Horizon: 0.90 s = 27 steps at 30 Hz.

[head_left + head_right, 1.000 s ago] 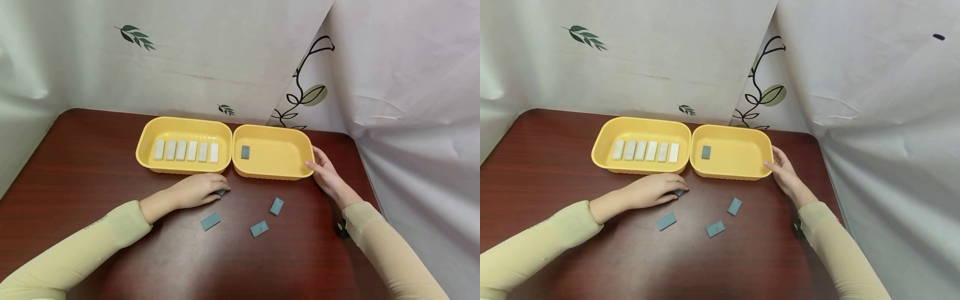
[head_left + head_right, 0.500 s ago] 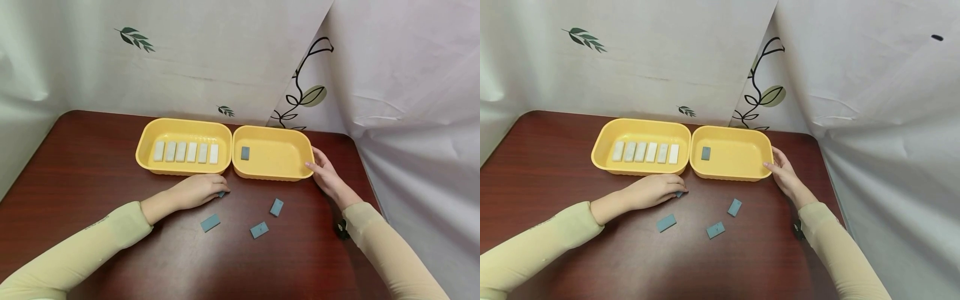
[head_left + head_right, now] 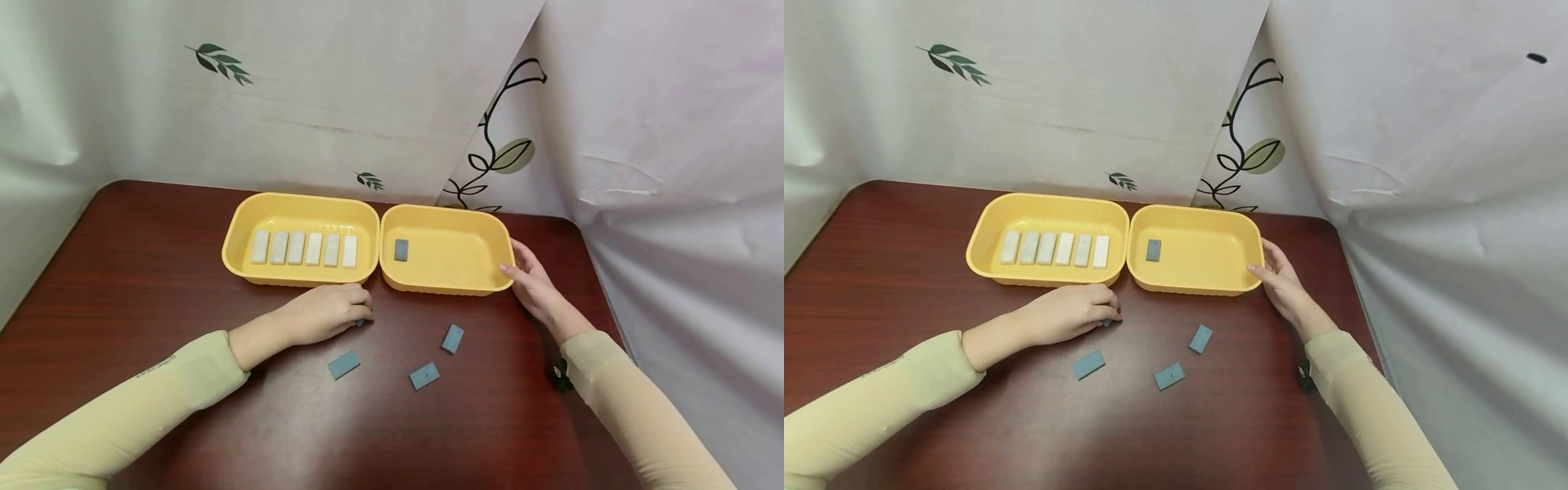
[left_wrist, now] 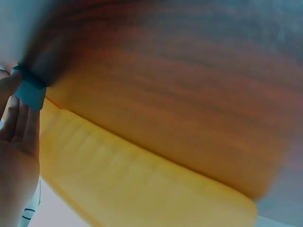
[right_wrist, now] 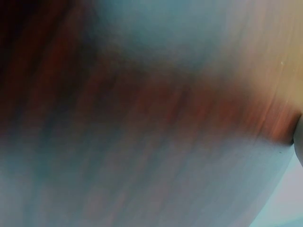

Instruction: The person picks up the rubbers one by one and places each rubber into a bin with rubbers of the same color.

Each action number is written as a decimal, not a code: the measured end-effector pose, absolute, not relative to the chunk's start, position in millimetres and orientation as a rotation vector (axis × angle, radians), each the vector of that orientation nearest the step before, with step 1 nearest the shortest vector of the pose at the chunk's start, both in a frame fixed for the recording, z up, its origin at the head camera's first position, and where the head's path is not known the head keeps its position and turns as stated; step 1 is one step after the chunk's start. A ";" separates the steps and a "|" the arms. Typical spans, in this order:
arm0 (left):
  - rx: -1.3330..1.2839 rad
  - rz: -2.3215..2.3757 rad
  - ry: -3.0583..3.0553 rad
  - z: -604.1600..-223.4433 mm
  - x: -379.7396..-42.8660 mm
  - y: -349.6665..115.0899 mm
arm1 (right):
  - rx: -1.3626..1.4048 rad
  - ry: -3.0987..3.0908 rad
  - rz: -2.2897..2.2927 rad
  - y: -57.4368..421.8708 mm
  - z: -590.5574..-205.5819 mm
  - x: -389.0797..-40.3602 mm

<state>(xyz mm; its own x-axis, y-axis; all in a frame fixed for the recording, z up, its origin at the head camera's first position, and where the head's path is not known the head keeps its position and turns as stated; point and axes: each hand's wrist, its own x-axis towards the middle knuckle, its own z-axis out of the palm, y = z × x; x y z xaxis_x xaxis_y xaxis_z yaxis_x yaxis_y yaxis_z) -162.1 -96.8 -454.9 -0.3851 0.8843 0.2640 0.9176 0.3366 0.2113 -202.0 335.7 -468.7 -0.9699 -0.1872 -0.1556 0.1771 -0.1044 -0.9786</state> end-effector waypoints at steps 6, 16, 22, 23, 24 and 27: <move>-1.708 -0.377 -2.481 -447.2 -158.5 -93.7 | -0.032 1.914 -2.178 337.5 -467.9 -201.3; -1.683 -0.240 -2.491 -437.0 -158.1 -93.1 | -0.023 1.915 -2.172 336.9 -467.9 -202.3; -1.664 -0.273 -2.499 -432.4 -161.8 -92.9 | 0.011 1.915 -2.170 336.1 -467.7 -203.0; -1.661 -0.278 -2.500 -431.6 -162.3 -92.6 | 0.014 1.913 -2.170 335.8 -467.3 -202.8; -1.658 -0.284 -2.501 -430.3 -162.6 -92.2 | 0.017 1.913 -2.169 335.4 -467.1 -202.7; -1.657 -0.305 -2.510 -426.6 -163.0 -90.9 | 0.022 1.908 -2.171 336.0 -467.2 -202.5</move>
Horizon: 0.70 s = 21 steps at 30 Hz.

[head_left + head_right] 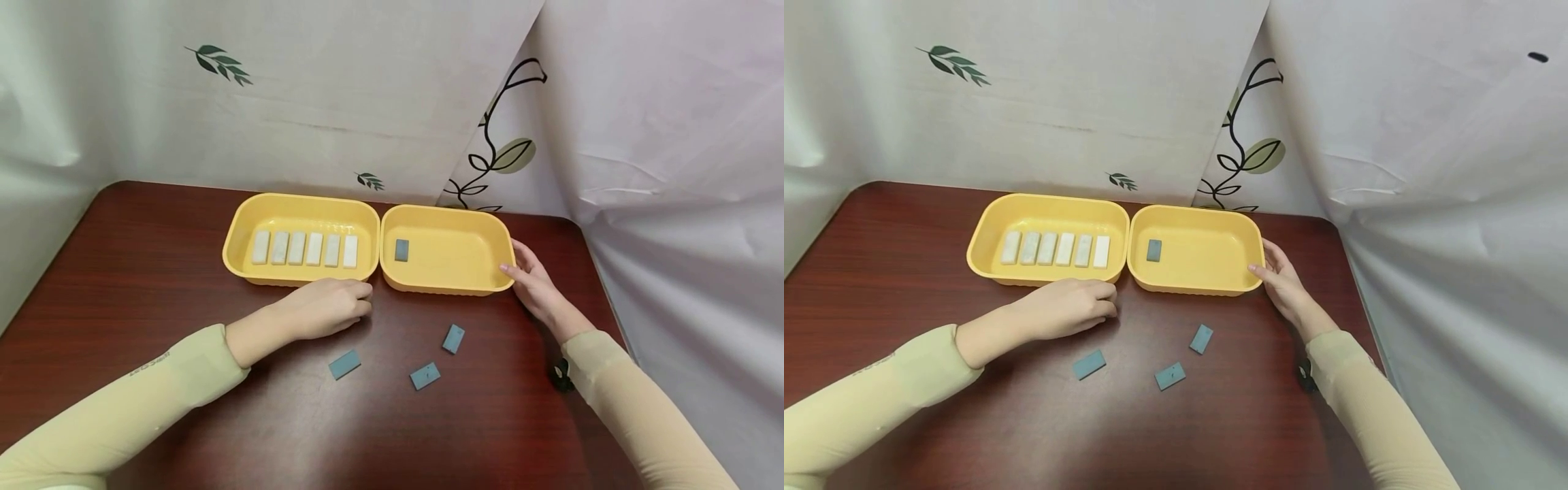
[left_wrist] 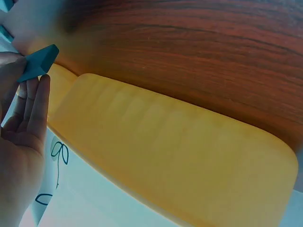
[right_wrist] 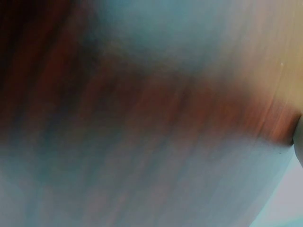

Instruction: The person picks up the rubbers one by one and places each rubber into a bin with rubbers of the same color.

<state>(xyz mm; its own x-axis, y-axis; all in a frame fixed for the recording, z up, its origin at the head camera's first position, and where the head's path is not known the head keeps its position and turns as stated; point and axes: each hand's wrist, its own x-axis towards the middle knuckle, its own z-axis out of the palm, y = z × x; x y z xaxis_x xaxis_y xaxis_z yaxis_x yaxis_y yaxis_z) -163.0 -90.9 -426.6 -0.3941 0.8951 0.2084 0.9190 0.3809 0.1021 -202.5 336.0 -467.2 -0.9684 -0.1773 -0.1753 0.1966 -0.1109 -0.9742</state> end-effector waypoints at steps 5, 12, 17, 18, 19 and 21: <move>-1.655 -0.386 -2.551 -422.5 -163.5 -88.8 | 0.017 1.907 -2.175 336.6 -467.5 -202.3; -1.616 -0.487 -2.562 -416.4 -165.4 -83.9 | 0.009 1.930 -2.149 336.5 -467.9 -201.7; -1.578 -0.592 -2.577 -409.1 -169.7 -78.9 | 0.026 1.929 -2.145 336.0 -467.5 -200.7; -1.567 -0.613 -2.578 -407.4 -171.1 -78.2 | 0.020 1.929 -2.145 335.7 -467.5 -200.7; -1.554 -0.636 -2.581 -405.3 -172.5 -77.7 | 0.015 1.930 -2.146 335.8 -467.8 -201.0; -1.531 -0.676 -2.577 -402.5 -176.0 -76.5 | 0.000 1.928 -2.151 335.9 -468.6 -201.6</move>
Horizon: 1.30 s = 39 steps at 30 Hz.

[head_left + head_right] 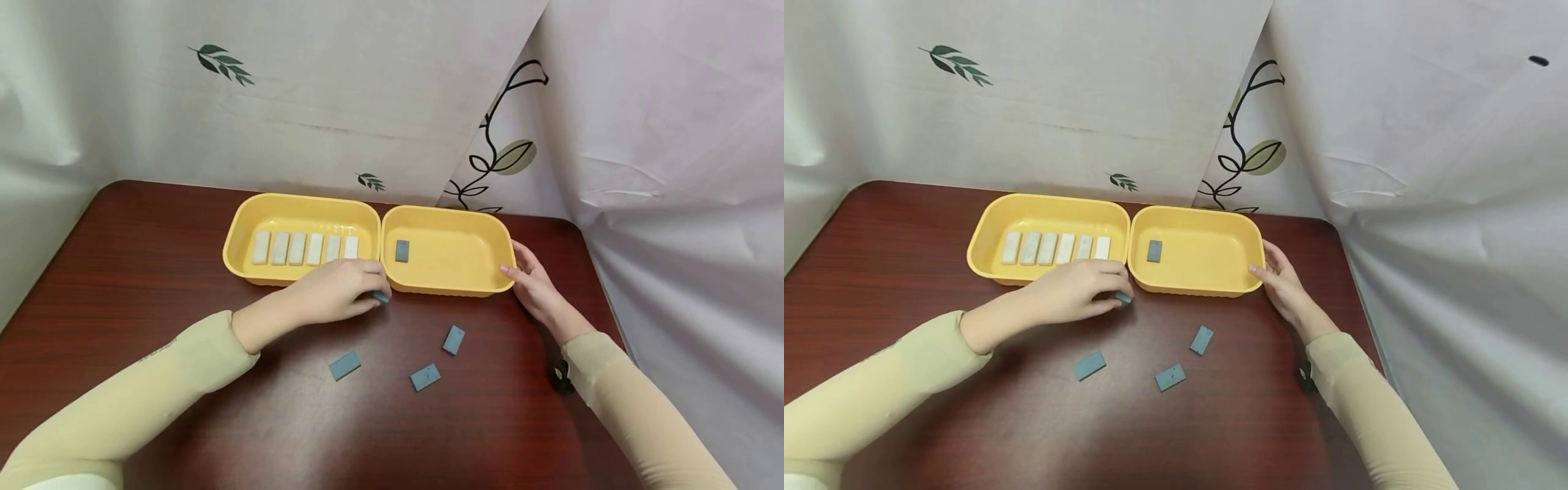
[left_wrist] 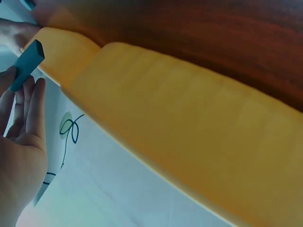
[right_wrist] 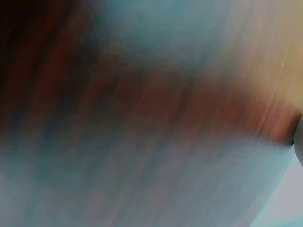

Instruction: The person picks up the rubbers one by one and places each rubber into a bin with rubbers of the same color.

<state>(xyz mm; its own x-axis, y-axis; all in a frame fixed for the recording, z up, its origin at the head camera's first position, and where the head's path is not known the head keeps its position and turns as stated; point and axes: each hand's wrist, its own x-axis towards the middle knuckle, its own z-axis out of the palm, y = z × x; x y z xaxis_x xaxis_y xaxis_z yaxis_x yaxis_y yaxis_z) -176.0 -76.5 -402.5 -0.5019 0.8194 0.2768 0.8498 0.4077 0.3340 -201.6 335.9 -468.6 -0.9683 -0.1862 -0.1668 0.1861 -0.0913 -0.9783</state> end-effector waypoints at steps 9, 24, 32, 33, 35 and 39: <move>-1.407 -0.861 -2.635 -386.1 -194.8 -66.7 | -0.007 1.919 -2.166 336.1 -471.0 -202.7; -1.351 -1.067 -2.762 -360.3 -231.9 -43.2 | -0.005 1.904 -2.186 334.1 -467.7 -201.0; -1.289 -1.093 -2.848 -361.9 -247.9 -23.1 | -0.014 1.903 -2.194 334.9 -468.6 -201.2; -1.281 -1.103 -2.860 -363.0 -250.0 -20.6 | -0.014 1.905 -2.191 335.0 -468.8 -201.3; -1.268 -1.126 -2.882 -365.8 -254.1 -15.9 | -0.014 1.905 -2.189 334.9 -468.7 -201.3; -1.242 -1.174 -2.908 -370.9 -262.1 -8.3 | -0.014 1.906 -2.182 334.5 -467.9 -200.9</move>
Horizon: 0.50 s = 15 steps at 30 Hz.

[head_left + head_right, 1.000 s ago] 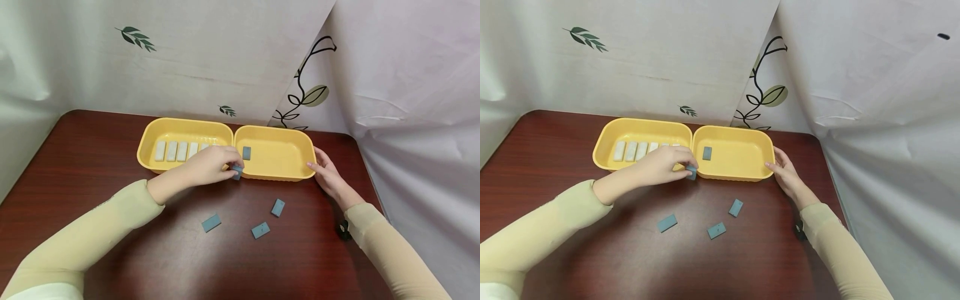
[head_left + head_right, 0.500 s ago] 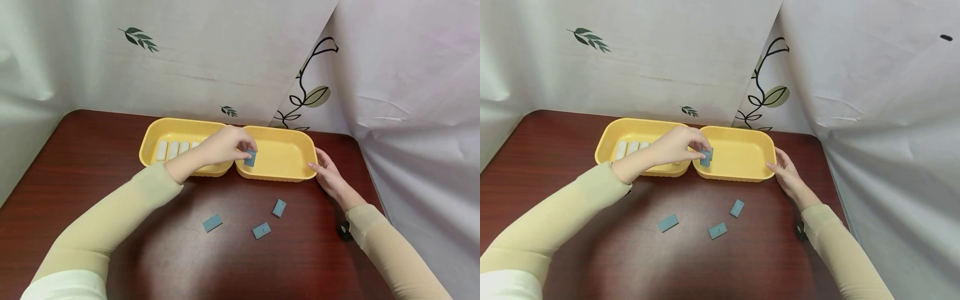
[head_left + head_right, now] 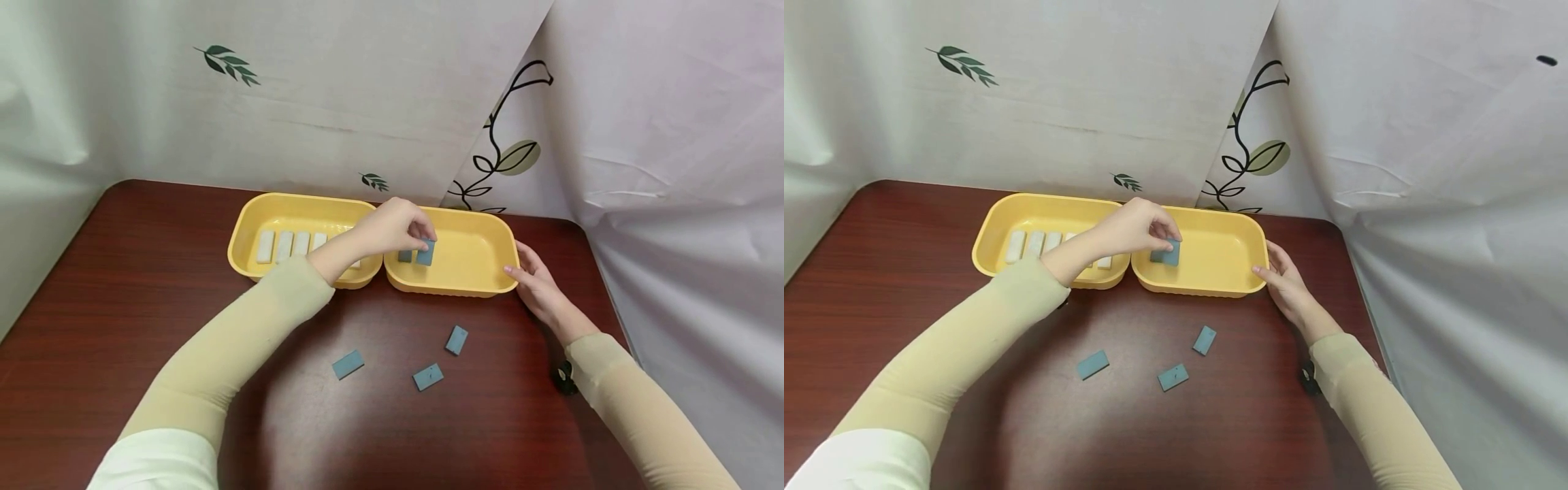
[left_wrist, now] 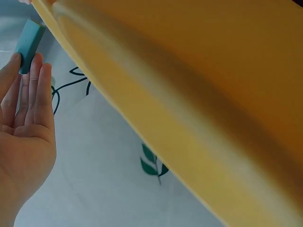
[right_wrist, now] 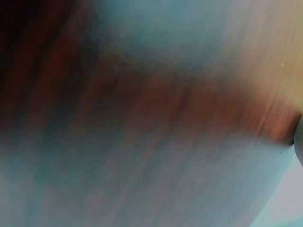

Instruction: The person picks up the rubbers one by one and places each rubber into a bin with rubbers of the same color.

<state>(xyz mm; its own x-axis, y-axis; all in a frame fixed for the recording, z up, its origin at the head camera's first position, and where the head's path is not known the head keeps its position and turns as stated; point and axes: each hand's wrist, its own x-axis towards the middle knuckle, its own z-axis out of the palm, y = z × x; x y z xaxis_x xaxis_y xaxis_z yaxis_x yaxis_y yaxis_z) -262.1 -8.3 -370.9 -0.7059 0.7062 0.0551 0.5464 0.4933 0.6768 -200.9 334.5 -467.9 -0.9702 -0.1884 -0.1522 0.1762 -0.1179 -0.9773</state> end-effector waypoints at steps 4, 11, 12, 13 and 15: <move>1.038 1.026 2.510 -376.9 -269.2 -4.1 | -0.014 1.909 -2.176 334.2 -467.4 -200.8; 0.986 1.030 2.534 -392.0 -280.7 -2.4 | -0.018 1.889 -2.204 333.8 -467.6 -200.4; 0.982 1.030 2.536 -394.2 -282.2 -2.2 | -0.021 1.887 -2.205 333.9 -467.8 -200.5; 0.982 1.025 2.541 -396.2 -283.8 -2.0 | -0.021 1.887 -2.205 334.0 -468.0 -200.6; 0.982 1.023 2.541 -399.5 -286.3 -0.8 | -0.021 1.888 -2.204 334.3 -468.3 -200.7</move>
